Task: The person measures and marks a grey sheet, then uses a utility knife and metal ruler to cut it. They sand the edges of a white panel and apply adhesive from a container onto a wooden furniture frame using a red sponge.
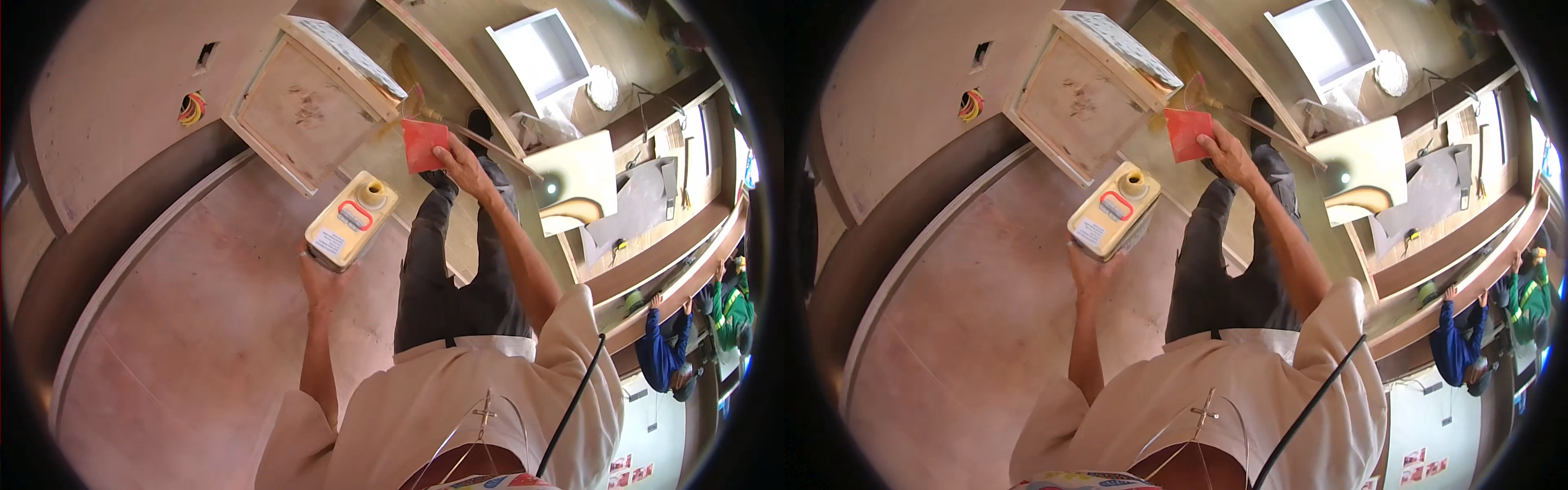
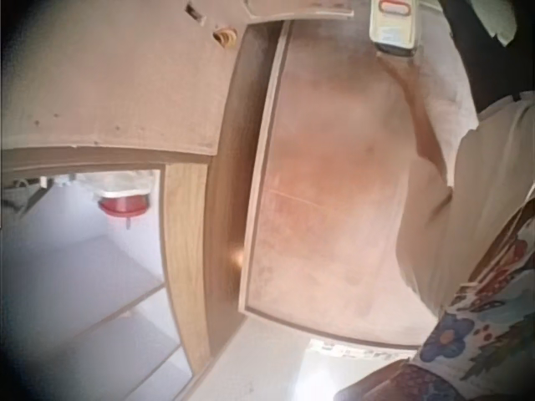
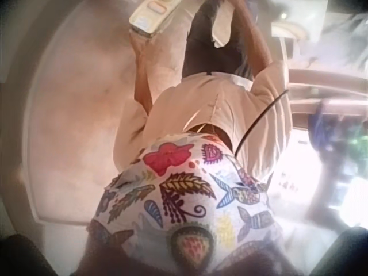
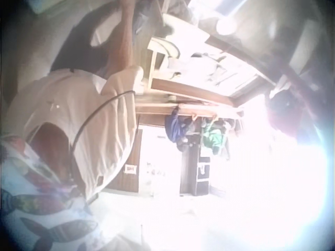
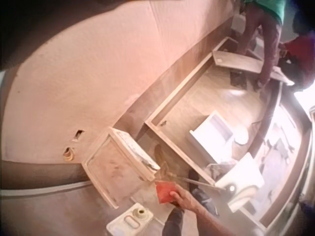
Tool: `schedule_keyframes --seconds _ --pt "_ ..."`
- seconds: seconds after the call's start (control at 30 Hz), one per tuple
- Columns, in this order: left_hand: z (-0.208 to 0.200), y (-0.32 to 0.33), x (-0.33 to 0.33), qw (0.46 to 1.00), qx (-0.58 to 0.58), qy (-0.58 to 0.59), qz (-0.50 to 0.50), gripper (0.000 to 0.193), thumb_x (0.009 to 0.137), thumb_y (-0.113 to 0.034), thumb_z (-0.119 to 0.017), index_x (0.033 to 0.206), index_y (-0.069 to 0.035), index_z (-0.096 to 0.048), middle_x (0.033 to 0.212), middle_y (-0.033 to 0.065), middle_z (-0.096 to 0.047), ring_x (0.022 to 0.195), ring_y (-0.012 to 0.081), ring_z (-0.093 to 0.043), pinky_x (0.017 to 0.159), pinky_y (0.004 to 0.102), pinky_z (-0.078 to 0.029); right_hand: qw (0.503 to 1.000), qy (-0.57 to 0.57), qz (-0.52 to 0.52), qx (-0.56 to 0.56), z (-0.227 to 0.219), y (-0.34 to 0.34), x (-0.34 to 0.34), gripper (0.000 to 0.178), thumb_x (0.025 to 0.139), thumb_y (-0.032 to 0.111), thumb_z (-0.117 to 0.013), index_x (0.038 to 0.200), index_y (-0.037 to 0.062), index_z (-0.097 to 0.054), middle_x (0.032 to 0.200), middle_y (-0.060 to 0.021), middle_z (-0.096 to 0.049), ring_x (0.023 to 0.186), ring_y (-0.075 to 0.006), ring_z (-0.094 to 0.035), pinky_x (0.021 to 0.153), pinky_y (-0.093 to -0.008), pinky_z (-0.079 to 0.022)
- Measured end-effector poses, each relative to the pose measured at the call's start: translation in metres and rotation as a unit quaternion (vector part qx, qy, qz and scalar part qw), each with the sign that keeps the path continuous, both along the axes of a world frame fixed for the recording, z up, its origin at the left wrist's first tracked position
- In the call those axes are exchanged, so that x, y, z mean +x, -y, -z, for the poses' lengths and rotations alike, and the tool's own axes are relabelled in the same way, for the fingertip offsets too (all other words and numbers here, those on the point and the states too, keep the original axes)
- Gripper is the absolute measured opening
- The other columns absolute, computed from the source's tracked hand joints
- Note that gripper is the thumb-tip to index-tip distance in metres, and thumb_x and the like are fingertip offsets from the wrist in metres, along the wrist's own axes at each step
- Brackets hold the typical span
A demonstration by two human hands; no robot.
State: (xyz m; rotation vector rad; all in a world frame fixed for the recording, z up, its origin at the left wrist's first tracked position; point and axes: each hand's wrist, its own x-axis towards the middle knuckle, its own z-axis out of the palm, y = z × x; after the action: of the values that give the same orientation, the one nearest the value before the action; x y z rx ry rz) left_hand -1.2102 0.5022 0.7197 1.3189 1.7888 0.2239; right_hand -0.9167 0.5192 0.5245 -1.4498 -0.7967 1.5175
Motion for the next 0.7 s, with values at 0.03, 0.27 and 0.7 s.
schedule_keyframes --seconds 0.03,0.27,0.7 --pt "-0.008 -0.012 0.013 0.999 0.006 -0.031 0.018 0.077 0.055 -0.008 -0.087 0.117 0.007 -0.045 0.106 0.0165 -0.065 0.099 0.0238 -0.064 0.088 0.0357 -0.05 1.0 -0.001 -0.004 0.021 0.001 -0.005 0.01 0.033 0.099 0.028 -0.055 0.113 0.0004 -0.064 0.091 -0.0089 -0.068 0.087 -0.0133 -0.059 0.083 -0.0323 -0.048" --pt "-0.031 -0.056 0.053 0.983 -0.044 -0.165 0.063 0.08 0.054 -0.011 -0.088 0.119 0.005 -0.046 0.11 0.0206 -0.063 0.101 0.0295 -0.064 0.089 0.0378 -0.05 0.974 -0.107 -0.195 -0.044 0.003 -0.054 0.053 0.038 0.097 0.031 -0.059 0.12 0.0016 -0.063 0.091 -0.0046 -0.068 0.087 -0.0116 -0.058 0.081 -0.0304 -0.047" --pt "-0.034 -0.103 0.089 0.968 -0.102 -0.22 0.066 0.085 0.054 -0.011 -0.089 0.124 0.005 -0.044 0.115 0.0201 -0.06 0.106 0.0324 -0.062 0.093 0.0392 -0.048 0.939 -0.198 -0.28 -0.029 0.012 -0.096 0.063 0.04 0.1 0.031 -0.056 0.13 0.0043 -0.057 0.106 -0.0004 -0.067 0.092 -0.0075 -0.056 0.084 -0.0261 -0.047"
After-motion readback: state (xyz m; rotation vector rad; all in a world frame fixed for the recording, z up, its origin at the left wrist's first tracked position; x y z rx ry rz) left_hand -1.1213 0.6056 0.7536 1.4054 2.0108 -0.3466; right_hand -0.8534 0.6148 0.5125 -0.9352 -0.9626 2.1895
